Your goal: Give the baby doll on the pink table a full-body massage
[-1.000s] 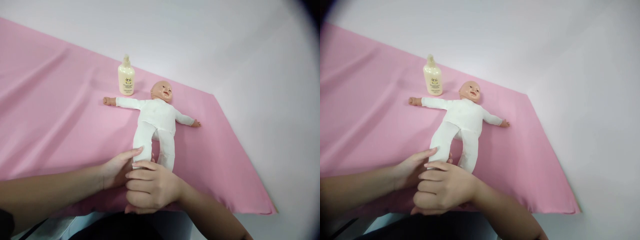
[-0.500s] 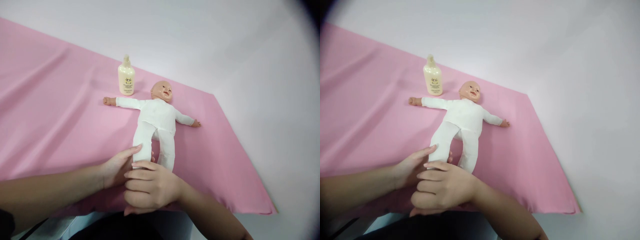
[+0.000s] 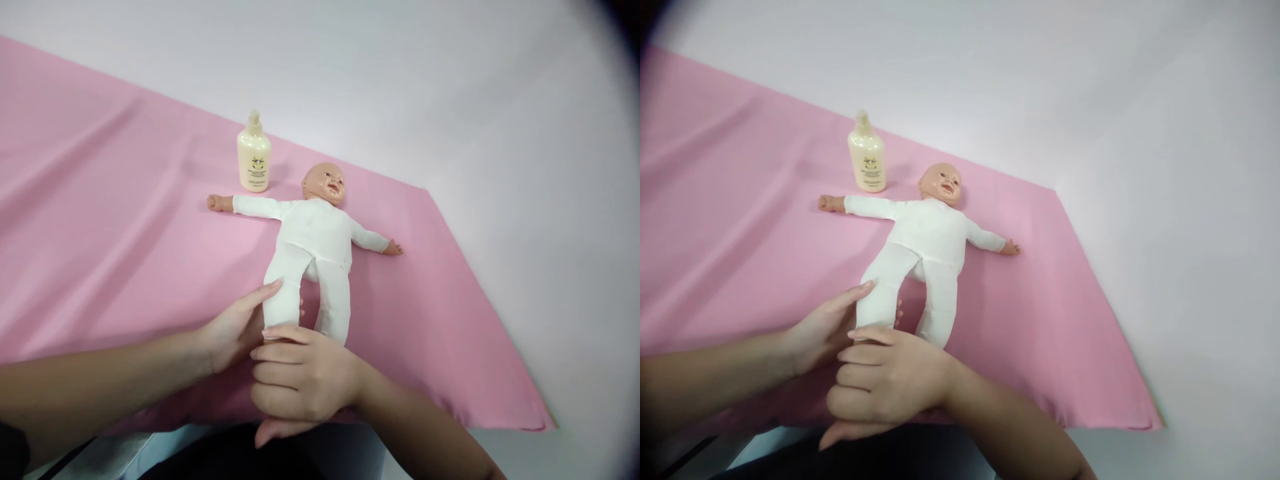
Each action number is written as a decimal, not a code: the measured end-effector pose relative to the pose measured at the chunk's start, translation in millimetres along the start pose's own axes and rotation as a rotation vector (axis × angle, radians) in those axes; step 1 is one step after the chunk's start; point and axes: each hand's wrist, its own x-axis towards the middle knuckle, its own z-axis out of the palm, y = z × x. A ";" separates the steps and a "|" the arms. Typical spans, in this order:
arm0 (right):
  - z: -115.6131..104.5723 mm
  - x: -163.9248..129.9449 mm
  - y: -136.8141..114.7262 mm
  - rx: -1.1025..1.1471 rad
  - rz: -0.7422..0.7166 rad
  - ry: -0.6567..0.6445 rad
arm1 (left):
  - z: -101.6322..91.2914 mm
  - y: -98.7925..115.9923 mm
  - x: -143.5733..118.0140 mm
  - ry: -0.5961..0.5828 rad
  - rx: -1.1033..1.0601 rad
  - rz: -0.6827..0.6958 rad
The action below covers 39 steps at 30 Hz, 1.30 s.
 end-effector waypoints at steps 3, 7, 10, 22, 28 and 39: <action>3.3 -2.8 2.6 0.045 -0.012 0.035 | -0.2 -0.5 1.3 0.048 0.029 -0.001; 0.5 -7.7 6.9 0.036 0.091 0.190 | 1.8 -0.6 2.2 0.042 0.080 0.102; -10.0 -8.8 12.7 0.003 0.250 0.089 | 3.1 0.9 1.9 0.066 0.127 0.237; -31.8 -21.1 35.8 0.039 0.582 -0.316 | -5.6 4.2 8.8 0.221 0.354 0.685; -26.9 -18.5 33.3 0.072 0.574 -0.345 | -11.0 2.1 -3.3 0.134 0.753 0.952; -38.5 -21.6 37.3 0.165 0.609 -0.156 | -14.6 -7.3 -6.4 -0.238 1.282 0.998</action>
